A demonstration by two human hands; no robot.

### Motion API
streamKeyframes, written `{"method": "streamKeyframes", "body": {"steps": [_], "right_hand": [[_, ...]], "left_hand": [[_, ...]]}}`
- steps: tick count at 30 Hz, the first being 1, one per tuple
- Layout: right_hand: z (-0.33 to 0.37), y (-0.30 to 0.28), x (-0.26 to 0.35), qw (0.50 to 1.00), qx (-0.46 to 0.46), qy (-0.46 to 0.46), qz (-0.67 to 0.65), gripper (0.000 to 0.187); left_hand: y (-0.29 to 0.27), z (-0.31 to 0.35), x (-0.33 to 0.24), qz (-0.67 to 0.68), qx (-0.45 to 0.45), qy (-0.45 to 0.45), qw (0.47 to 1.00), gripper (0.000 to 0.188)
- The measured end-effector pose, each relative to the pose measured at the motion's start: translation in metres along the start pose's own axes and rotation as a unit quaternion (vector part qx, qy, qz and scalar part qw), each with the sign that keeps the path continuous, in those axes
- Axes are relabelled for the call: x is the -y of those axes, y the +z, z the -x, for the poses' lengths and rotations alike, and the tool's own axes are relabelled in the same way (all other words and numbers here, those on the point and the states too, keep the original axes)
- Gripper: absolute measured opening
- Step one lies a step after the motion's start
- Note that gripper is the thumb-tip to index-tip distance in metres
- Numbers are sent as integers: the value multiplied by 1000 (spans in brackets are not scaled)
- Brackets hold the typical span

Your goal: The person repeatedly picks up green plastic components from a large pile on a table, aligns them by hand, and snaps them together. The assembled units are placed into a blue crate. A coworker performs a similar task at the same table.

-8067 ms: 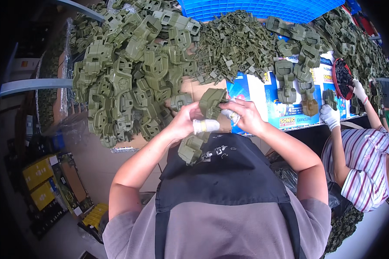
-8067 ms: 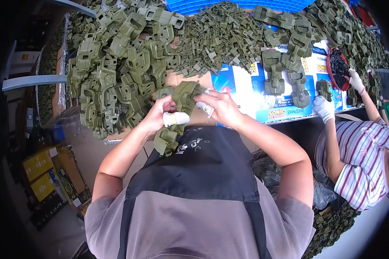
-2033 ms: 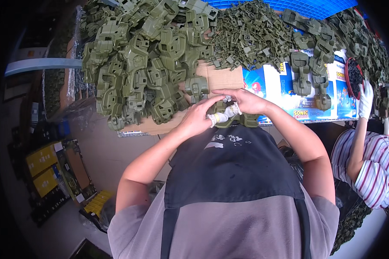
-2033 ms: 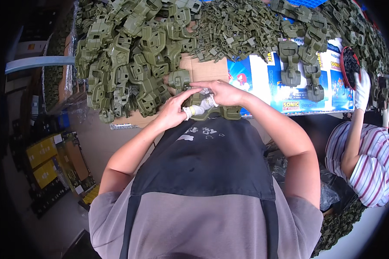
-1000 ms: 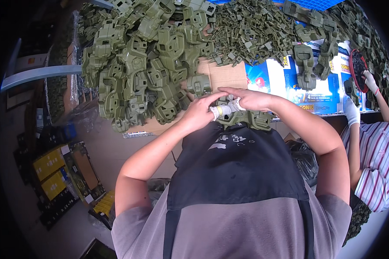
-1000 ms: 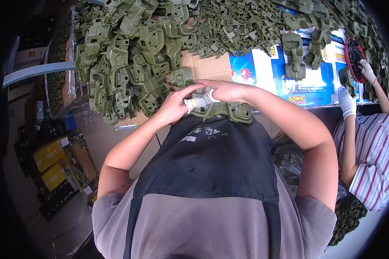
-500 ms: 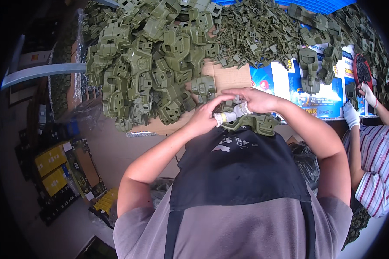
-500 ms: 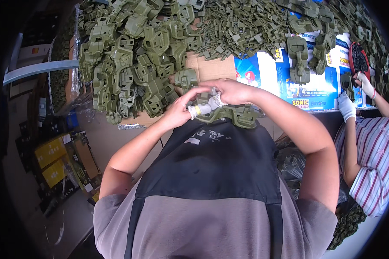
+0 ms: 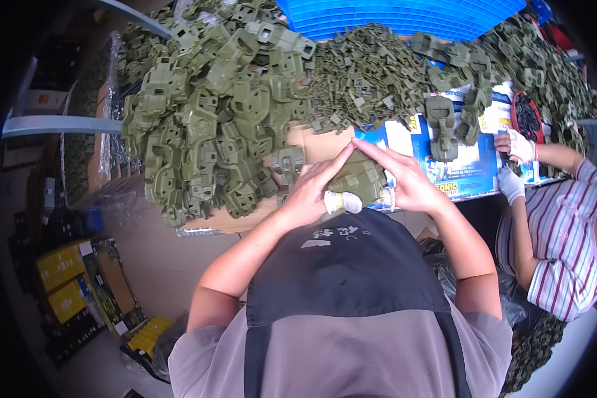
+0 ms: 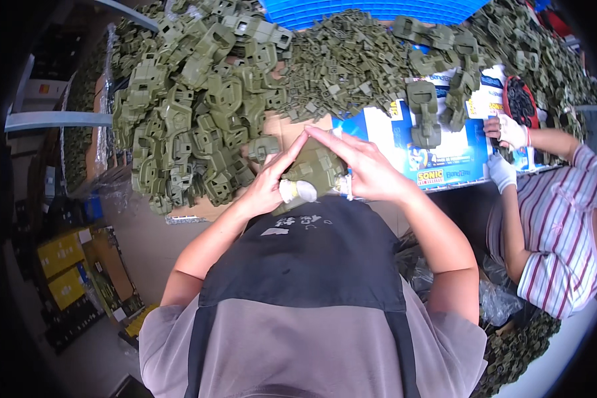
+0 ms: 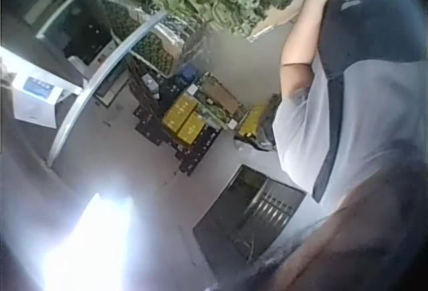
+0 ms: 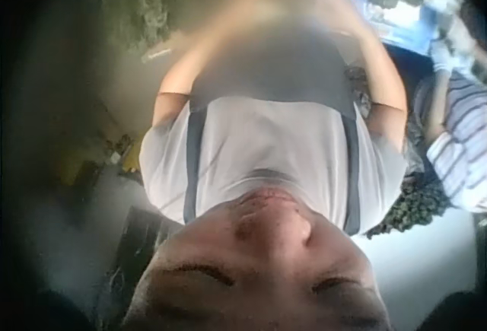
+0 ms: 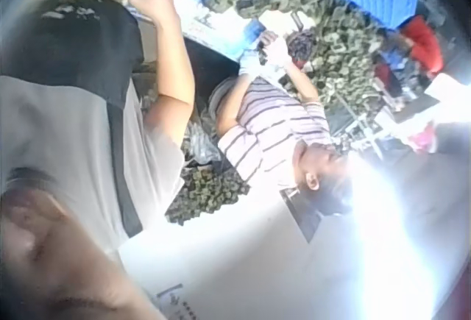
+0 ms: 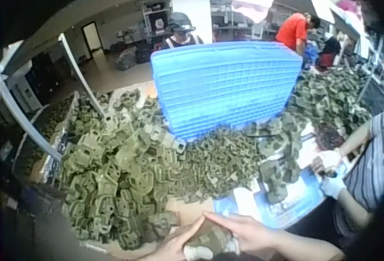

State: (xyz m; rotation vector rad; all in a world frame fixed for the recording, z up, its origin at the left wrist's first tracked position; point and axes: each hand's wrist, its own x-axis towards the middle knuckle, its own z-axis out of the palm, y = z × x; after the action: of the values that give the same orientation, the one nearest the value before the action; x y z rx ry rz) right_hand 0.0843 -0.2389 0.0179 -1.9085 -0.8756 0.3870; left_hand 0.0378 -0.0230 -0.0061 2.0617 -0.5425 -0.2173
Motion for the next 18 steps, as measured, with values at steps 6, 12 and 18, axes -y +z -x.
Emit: {"method": "streamKeyframes", "body": {"steps": [6, 12, 18], "right_hand": [[37, 21, -15, 972, -131, 87, -172, 74], [52, 9, -23, 968, -195, 76, -139, 72], [76, 8, -27, 956, -237, 117, -126, 81]], "left_hand": [[-18, 14, 7, -73, 36, -33, 996, 97], [-19, 25, 5, 192, -70, -116, 972, 106], [-21, 10, -12, 204, -59, -24, 977, 81]]}}
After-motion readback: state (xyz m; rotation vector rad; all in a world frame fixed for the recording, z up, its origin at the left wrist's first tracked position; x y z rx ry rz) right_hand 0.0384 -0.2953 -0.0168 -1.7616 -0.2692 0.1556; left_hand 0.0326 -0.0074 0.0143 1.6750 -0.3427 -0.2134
